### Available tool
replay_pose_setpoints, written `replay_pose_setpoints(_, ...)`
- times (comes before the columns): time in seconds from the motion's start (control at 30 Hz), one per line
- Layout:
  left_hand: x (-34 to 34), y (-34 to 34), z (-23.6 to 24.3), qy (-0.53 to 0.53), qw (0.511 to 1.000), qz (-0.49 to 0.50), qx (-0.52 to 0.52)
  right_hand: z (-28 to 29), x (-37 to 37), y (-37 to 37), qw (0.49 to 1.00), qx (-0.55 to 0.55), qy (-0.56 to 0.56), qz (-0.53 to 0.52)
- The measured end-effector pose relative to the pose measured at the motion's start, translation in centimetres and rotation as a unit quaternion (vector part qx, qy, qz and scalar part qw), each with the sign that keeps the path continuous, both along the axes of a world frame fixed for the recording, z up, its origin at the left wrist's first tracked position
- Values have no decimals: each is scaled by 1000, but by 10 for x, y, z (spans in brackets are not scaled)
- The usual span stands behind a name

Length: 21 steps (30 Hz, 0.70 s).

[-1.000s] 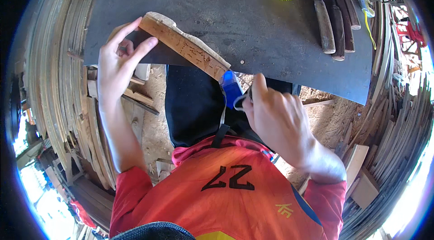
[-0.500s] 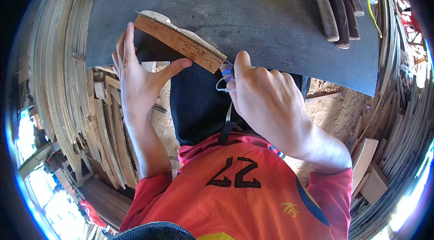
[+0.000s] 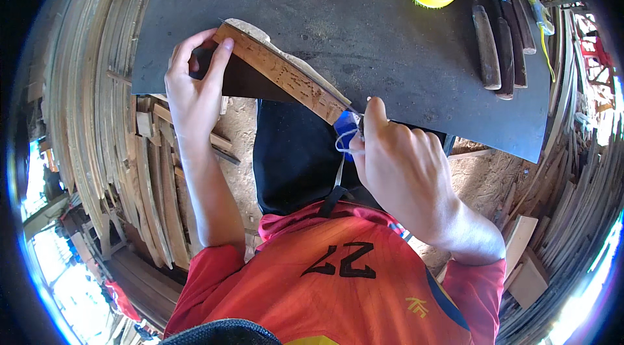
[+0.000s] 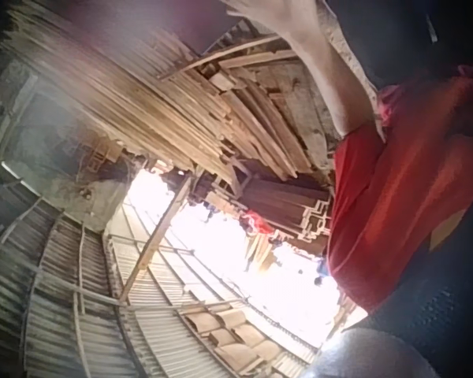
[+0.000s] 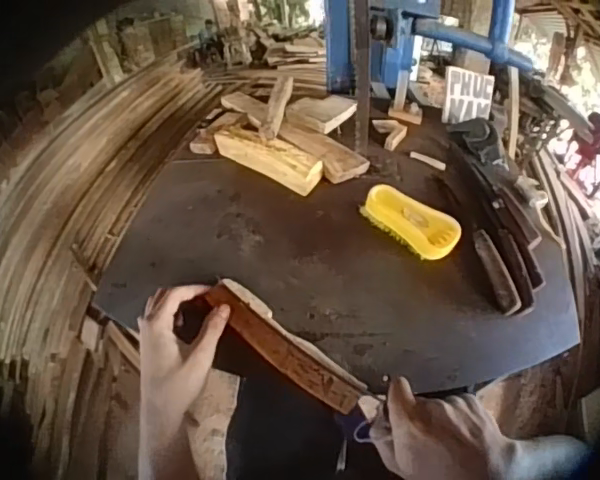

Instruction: Shaping a piece of wood using a file and cleaning the workspace with a brush.

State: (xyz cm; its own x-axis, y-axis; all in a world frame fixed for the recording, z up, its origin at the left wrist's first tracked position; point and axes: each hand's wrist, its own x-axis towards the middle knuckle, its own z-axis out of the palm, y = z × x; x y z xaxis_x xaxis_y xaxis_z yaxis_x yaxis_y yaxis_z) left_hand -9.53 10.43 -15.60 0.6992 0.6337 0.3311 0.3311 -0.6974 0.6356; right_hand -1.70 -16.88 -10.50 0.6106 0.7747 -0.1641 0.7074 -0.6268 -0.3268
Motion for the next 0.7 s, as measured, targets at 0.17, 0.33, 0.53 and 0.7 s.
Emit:
replay_pose_setpoints(0.17, 3, 2, 3, 39, 999, 15, -22, 1, 1, 10, 1000, -29, -7, 3)
replay_pose_setpoints(0.33, 4, 4, -3, 7, 999, 6, -46, 1, 4, 22, 999, -37, -23, 20)
replay_pose_setpoints(0.53, 1, 8, -3, 39, 998, 2, -48, 7, -4, -14, 998, -62, 28, -10)
replay_pose_setpoints(0.7, 3, 8, -2, 38, 997, -6, -60, 7, 1, 5, 999, -41, 8, -8)
